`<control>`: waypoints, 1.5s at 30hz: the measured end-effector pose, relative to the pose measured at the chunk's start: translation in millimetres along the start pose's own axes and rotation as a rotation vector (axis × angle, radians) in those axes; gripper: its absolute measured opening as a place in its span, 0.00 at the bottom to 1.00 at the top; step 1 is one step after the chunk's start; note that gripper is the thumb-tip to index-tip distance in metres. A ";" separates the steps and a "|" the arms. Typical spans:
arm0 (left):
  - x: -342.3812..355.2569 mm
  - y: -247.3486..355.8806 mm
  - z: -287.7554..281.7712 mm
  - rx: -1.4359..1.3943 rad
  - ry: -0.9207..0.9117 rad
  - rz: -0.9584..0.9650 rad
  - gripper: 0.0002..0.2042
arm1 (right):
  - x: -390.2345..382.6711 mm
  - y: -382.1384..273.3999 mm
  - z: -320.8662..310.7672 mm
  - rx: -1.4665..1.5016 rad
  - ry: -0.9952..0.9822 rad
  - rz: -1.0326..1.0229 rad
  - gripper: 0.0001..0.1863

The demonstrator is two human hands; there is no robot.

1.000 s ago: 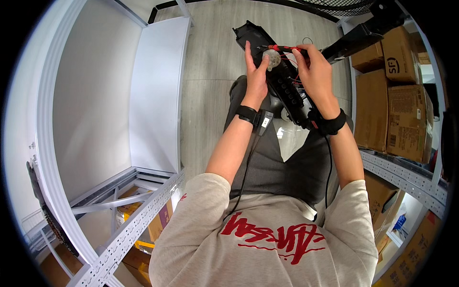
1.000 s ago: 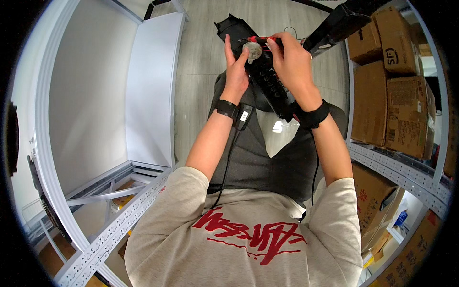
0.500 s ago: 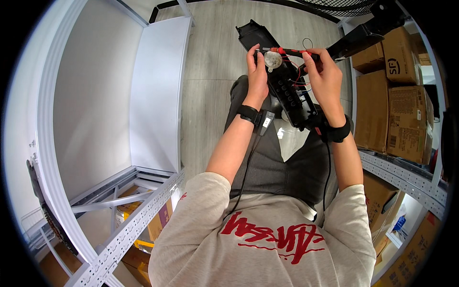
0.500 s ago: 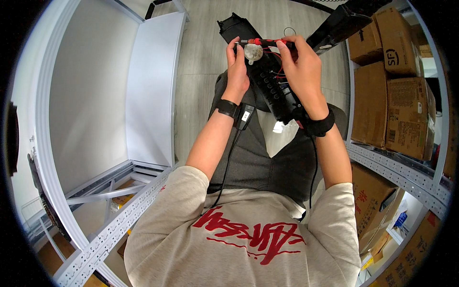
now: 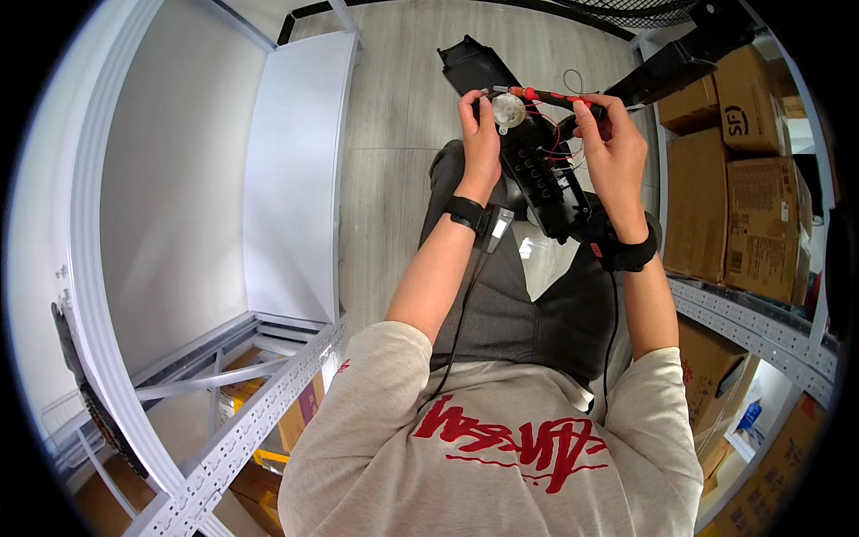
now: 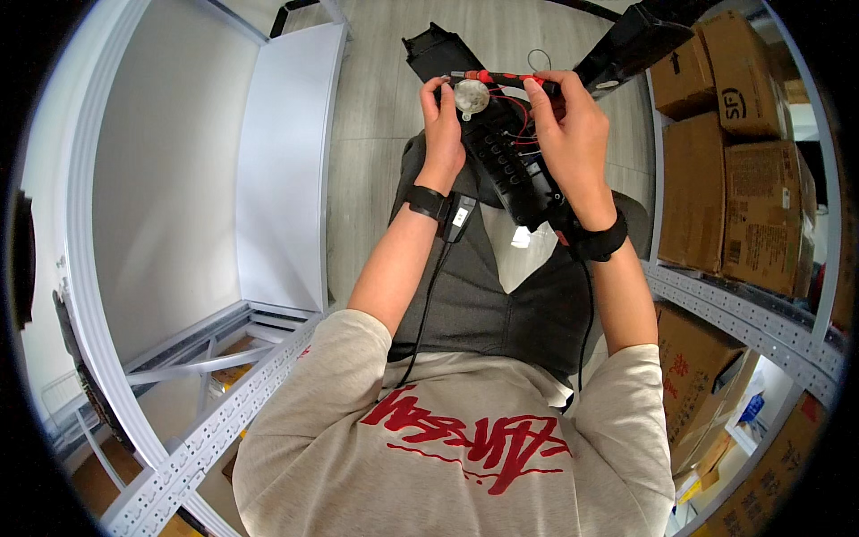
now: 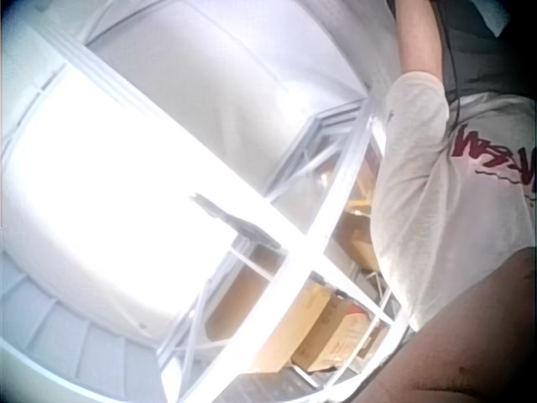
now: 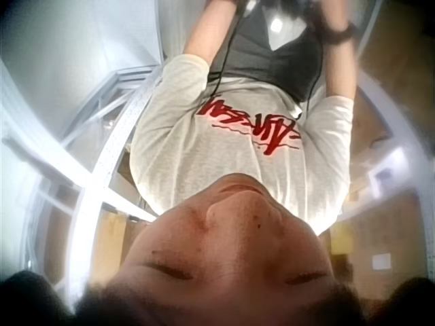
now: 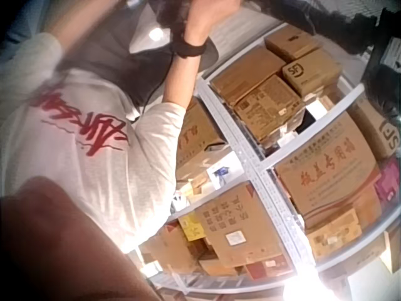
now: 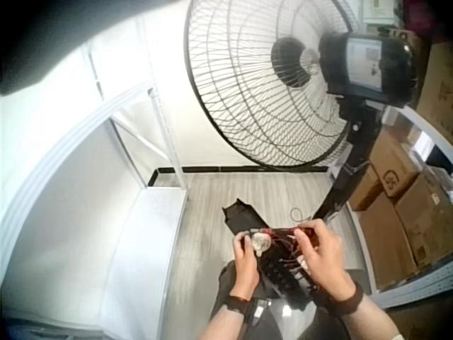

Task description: The person sits on the floor and uses a screwdriver to connect and tighten wires inside the base of a standing fan. They manipulate the internal wiring and components, then reassemble the fan base housing.

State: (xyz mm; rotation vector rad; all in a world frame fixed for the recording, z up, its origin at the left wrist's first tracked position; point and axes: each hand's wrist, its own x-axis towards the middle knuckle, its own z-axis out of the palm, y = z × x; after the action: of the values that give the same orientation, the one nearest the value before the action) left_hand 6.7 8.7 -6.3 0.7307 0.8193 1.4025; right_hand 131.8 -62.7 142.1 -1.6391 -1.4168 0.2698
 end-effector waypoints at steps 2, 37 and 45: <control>-1.3 2.1 -0.2 0.004 0.005 -0.010 0.12 | -0.9 -0.8 -0.1 0.005 0.007 -0.001 0.10; -3.8 13.7 2.3 -0.150 -0.016 -0.103 0.19 | -2.2 -6.6 5.0 -0.045 -0.048 -0.132 0.09; 2.8 -5.7 -4.9 -0.027 -0.004 0.014 0.09 | -5.4 -5.7 4.9 -0.028 -0.037 -0.111 0.09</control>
State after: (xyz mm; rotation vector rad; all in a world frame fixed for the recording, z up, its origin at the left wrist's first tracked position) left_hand 5.6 11.1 -14.0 0.7197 0.7920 1.4213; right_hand 123.0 -65.5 141.5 -1.5787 -1.5401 0.2177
